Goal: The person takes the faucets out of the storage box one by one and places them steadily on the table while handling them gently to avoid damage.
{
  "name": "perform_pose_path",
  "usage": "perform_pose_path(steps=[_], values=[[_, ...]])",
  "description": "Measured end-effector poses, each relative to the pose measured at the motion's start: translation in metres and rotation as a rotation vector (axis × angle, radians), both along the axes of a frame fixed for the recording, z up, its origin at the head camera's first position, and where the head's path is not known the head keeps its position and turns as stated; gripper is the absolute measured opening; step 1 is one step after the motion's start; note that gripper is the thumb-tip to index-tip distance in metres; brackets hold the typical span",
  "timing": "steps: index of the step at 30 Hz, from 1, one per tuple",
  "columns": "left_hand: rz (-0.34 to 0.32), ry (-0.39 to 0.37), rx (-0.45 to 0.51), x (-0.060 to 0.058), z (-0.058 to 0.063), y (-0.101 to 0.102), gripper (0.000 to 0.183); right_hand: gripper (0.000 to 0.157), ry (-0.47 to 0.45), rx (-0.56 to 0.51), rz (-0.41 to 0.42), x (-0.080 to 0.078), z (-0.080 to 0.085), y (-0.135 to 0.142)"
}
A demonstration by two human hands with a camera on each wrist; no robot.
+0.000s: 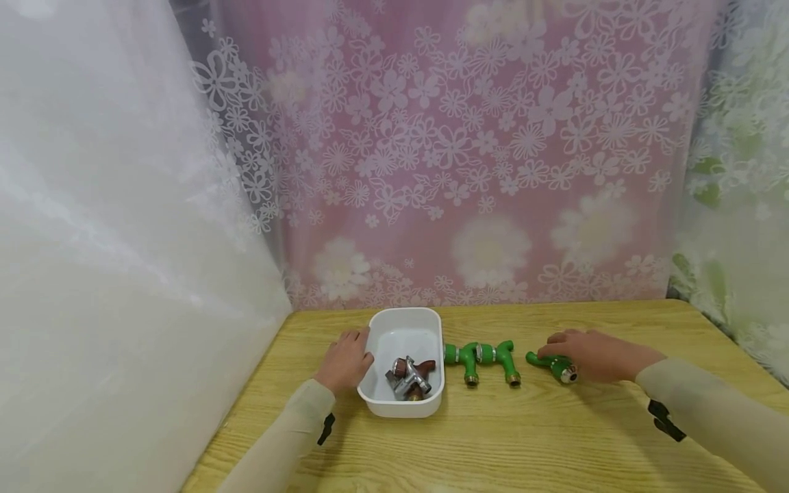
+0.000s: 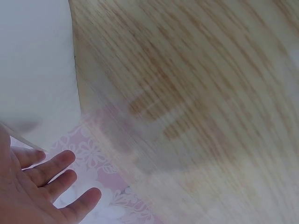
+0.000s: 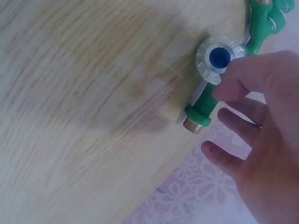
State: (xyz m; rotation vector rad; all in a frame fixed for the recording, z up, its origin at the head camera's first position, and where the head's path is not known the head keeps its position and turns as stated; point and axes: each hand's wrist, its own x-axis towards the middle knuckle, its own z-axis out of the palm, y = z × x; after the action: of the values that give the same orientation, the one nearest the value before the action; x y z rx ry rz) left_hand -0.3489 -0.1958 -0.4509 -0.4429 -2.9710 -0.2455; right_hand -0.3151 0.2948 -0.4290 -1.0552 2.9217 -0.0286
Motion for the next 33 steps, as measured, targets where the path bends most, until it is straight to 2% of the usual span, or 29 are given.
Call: perform_pose_path(steps=[3,7,16,22,33], values=[[0.002,-0.002,-0.005,-0.001,0.0,-0.001,0.057,0.064,-0.078,-0.002,-0.008,0.002,0.003,0.002],[0.001,-0.002,-0.005,-0.002,-0.001,-0.002,0.057,0.064,-0.102,-0.004,-0.017,0.004,0.003,0.002],[0.005,-0.012,-0.016,-0.004,-0.003,-0.002,0.058,0.047,0.026,0.008,0.058,0.002,-0.003,0.001],[0.005,-0.016,-0.014,-0.003,-0.004,-0.001,0.058,0.045,-0.033,0.013,0.003,-0.001,-0.003,-0.004],[-0.004,-0.002,-0.008,-0.003,-0.003,-0.001,0.058,0.058,-0.118,0.025,-0.082,-0.008,-0.002,-0.013]])
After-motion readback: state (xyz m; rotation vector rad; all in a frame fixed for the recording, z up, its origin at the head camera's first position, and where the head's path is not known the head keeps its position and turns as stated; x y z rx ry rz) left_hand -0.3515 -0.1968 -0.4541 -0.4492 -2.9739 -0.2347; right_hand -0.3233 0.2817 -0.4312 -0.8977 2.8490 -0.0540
